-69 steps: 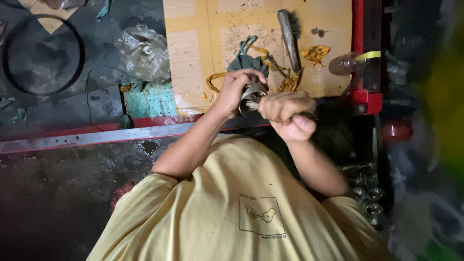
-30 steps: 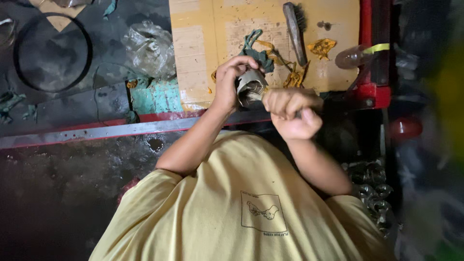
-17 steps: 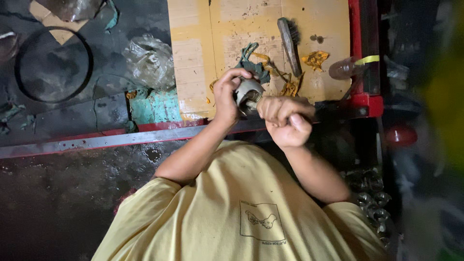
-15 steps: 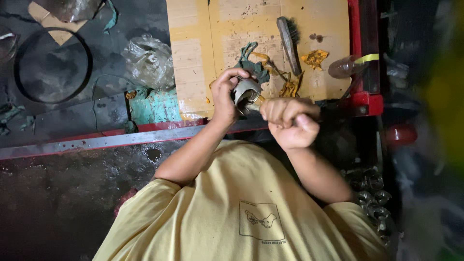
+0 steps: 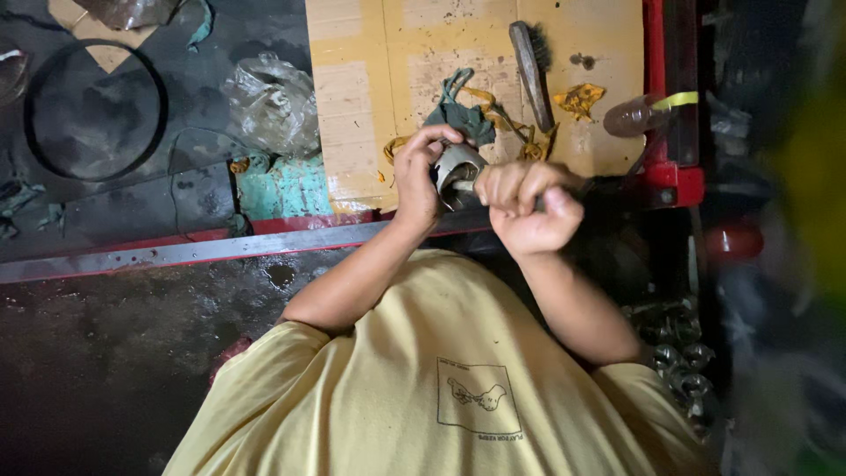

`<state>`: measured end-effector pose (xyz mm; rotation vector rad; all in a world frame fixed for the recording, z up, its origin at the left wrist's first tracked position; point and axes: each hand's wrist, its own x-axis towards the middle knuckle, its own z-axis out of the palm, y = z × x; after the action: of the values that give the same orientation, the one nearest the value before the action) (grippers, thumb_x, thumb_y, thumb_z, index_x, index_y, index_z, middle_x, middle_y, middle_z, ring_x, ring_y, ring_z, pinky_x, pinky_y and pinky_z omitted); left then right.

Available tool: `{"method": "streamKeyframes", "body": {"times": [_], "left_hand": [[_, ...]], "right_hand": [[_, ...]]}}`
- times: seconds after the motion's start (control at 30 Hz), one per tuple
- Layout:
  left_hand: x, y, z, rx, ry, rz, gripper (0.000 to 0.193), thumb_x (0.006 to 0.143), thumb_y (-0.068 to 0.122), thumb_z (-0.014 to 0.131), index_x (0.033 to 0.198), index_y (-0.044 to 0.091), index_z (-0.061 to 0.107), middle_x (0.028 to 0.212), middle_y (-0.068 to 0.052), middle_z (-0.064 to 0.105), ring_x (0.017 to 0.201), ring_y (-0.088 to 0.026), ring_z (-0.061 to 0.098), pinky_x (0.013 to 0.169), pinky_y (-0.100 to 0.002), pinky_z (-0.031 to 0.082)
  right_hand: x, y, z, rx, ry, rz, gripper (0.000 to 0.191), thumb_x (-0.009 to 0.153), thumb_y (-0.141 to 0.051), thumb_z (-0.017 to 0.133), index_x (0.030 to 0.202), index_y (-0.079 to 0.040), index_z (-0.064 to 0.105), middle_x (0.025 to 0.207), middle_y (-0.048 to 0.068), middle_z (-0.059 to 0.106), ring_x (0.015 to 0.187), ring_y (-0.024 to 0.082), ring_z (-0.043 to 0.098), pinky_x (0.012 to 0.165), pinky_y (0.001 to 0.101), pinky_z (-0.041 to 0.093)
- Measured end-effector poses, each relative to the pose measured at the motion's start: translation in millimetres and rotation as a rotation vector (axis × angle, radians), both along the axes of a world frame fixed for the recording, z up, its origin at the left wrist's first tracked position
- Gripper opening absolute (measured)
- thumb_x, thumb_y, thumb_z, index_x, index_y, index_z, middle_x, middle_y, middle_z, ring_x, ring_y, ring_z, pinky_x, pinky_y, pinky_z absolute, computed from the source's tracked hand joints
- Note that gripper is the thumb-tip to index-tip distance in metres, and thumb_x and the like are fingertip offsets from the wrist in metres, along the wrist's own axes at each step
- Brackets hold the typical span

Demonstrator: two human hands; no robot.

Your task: The person holds an engine piston in one hand and scrapes carbon deposits from its crown and ring grooves with a metal scraper tool, rotating the piston to reach different areas. At the end they set the piston on the workbench and reach for a cloth.

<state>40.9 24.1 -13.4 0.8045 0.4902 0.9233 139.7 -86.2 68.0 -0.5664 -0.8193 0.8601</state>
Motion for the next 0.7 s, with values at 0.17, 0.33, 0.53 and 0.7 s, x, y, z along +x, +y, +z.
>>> {"method": "streamKeyframes", "body": {"times": [0.17,0.33,0.53,0.7], "left_hand": [[-1,1,-1,-0.005,-0.011,-0.015,0.031,0.093,0.013,0.041,0.104,-0.004,0.065,0.101,-0.02,0.072,0.092,-0.026,0.069,0.087,-0.038,0.058],[0,1,-4,0.03,-0.004,-0.018,0.03,0.095,0.011,0.042,0.105,-0.005,0.065,0.102,-0.021,0.071,0.095,-0.027,0.069,0.09,-0.039,0.057],[1,7,-7,-0.074,-0.026,0.008,0.031,0.095,0.013,0.041,0.106,-0.004,0.064,0.101,-0.022,0.072,0.093,-0.027,0.069,0.088,-0.038,0.057],[2,4,-7,-0.073,-0.051,-0.042,0.031,0.095,0.013,0.041,0.106,-0.005,0.065,0.101,-0.021,0.071,0.092,-0.028,0.068,0.087,-0.039,0.057]], "right_hand": [[-2,-1,5,0.01,-0.041,0.028,0.042,0.098,-0.038,0.049,0.069,-0.008,0.038,0.06,0.004,0.038,0.056,0.02,0.034,0.065,0.0405,0.035],[-7,3,4,0.049,-0.082,-0.016,0.043,0.098,-0.038,0.051,0.069,-0.008,0.04,0.059,0.005,0.039,0.055,0.021,0.036,0.066,0.0414,0.037],[-5,5,0,0.023,-0.032,0.049,0.043,0.099,-0.04,0.051,0.071,-0.01,0.038,0.061,0.004,0.038,0.059,0.019,0.034,0.063,0.037,0.035],[-10,10,1,0.08,-0.167,-0.032,0.046,0.099,-0.042,0.05,0.069,-0.01,0.038,0.061,0.004,0.041,0.056,0.019,0.038,0.063,0.038,0.039]]}}
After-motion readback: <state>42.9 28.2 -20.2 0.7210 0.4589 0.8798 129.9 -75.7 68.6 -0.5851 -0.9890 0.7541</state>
